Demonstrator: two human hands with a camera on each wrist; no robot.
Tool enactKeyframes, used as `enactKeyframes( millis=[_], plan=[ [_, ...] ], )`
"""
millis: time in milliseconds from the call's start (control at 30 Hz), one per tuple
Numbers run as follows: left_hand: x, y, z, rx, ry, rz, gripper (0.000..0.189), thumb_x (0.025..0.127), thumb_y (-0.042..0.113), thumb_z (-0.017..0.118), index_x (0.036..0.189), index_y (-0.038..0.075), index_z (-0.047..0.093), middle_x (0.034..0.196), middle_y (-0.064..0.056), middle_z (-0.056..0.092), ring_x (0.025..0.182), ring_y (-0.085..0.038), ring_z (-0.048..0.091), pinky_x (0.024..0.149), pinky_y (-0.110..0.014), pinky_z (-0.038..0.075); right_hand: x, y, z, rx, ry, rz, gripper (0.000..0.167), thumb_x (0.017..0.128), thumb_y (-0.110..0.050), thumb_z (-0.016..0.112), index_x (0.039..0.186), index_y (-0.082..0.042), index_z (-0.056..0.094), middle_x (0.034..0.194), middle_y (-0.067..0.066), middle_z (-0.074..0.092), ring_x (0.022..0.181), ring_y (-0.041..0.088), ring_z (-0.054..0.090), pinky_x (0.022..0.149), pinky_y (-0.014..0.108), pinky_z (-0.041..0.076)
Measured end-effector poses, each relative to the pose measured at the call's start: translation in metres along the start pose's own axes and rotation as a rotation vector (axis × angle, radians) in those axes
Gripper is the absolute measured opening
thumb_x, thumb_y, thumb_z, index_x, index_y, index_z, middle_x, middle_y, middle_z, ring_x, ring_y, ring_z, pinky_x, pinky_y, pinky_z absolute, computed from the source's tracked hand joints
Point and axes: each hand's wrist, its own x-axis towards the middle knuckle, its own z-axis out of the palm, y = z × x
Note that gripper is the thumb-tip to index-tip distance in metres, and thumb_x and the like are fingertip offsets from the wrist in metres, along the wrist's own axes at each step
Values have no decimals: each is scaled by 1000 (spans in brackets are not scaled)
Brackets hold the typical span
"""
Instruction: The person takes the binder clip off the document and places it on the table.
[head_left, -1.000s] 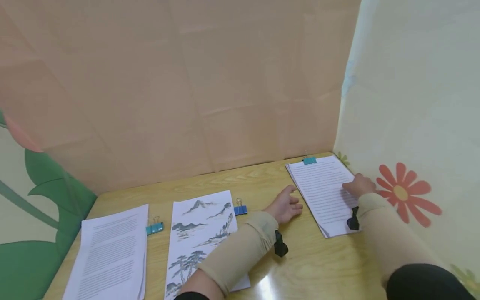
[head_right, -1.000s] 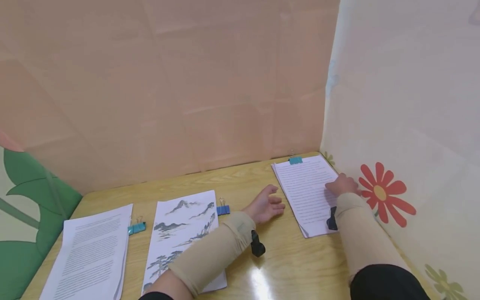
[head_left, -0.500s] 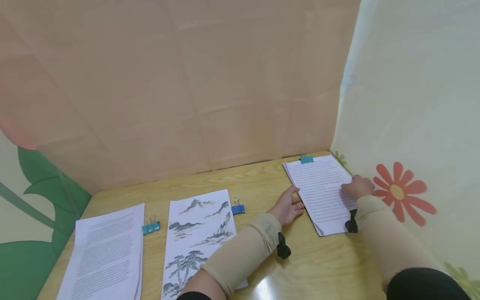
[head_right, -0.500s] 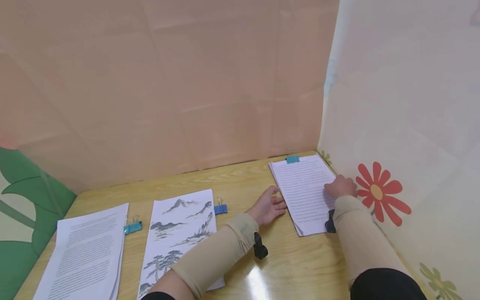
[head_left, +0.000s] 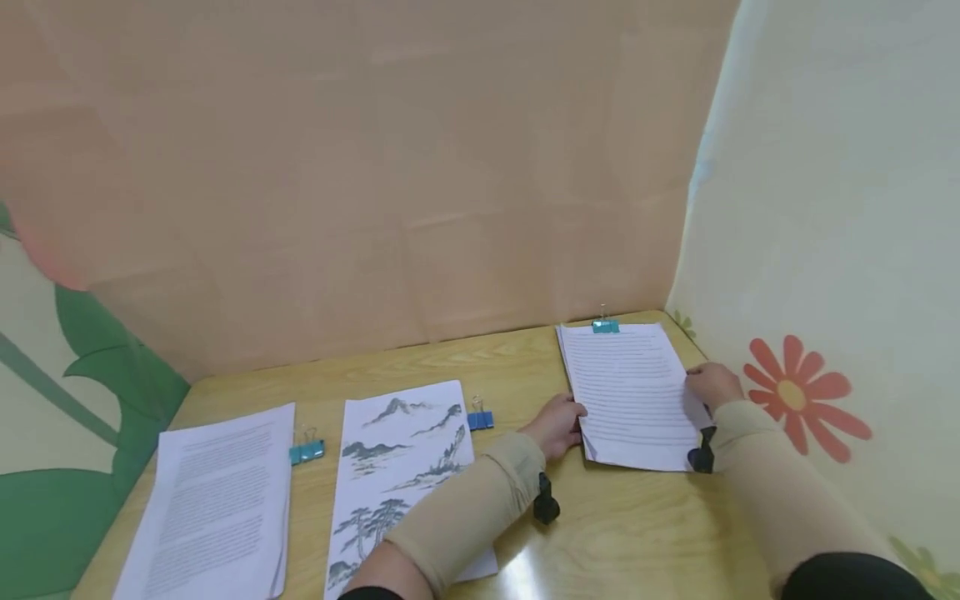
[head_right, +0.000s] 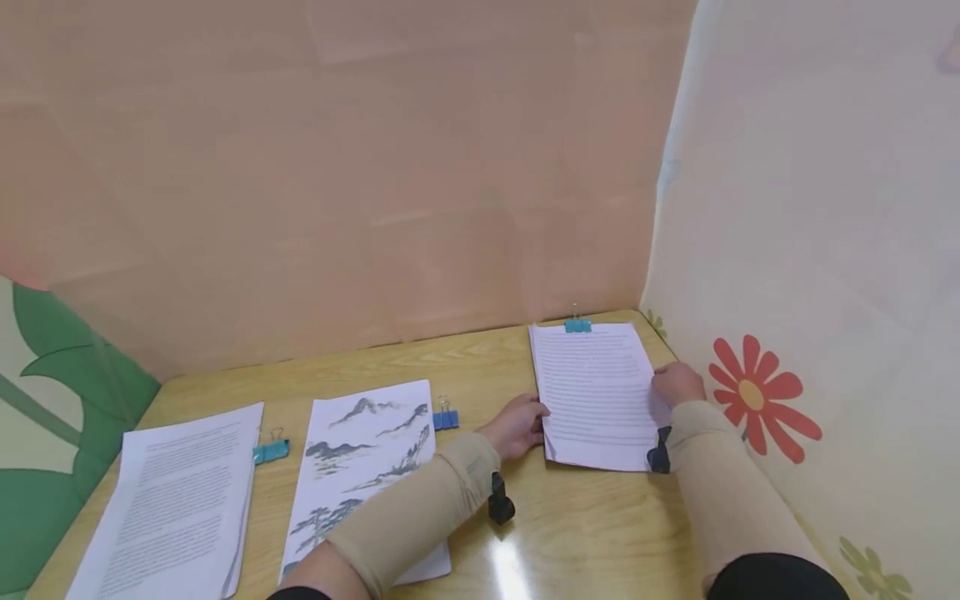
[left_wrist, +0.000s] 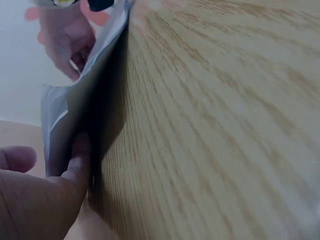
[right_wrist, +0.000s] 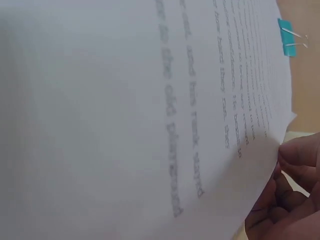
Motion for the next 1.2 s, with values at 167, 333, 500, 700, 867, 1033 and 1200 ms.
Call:
enactKeyframes(
  millis=[167,333,500,700,867,1033,1200],
  plan=[
    [-2,4,-3,-11,6,-8,64,91,-15,45,153,-6,37,122,-18,64,109,-29,62,98,-44,51,2,-1,0,76,18,53,44,99,-12,46,133,14,56,139,38,50,127,55,47,106,61,39],
    [-2,5,-3,4,-10,-8,63,90,-17,42,152,-7,37,124,-19,64,110,-29,62,99,-44,51,3,1,-1,131,-36,72,48,100,-11,46,140,14,50,142,38,47,129,52,45,108,61,36],
    [1,4,-2,40,7,-4,52,94,-13,46,146,-7,44,120,-17,65,109,-28,63,99,-43,51,4,10,-2,191,-67,37,48,99,-9,51,140,16,49,131,36,55,112,43,57,93,52,49],
    [7,5,-6,61,22,21,45,95,-11,47,139,-10,48,117,-19,66,106,-29,65,96,-43,53,4,16,-5,224,-152,0,46,98,-11,57,136,15,53,122,31,61,101,36,59,84,42,48],
    [11,8,-9,66,23,54,42,97,-9,46,138,-12,47,117,-21,65,106,-30,66,94,-43,55,2,13,-10,250,-212,-18,45,97,-8,58,134,17,53,110,24,68,90,28,63,73,33,50],
    [13,13,-10,170,116,85,39,97,-4,51,135,-13,52,110,-17,67,98,-26,68,87,-37,57,-1,12,-13,296,-271,-4,44,98,-8,59,135,16,54,106,18,69,87,25,63,75,35,52],
    [19,15,-18,335,250,115,36,98,3,57,131,-9,61,102,-9,66,85,-19,64,73,-29,55,-7,11,-15,287,-308,12,42,100,-11,61,135,12,56,108,14,69,90,23,61,77,33,49]
  ],
)
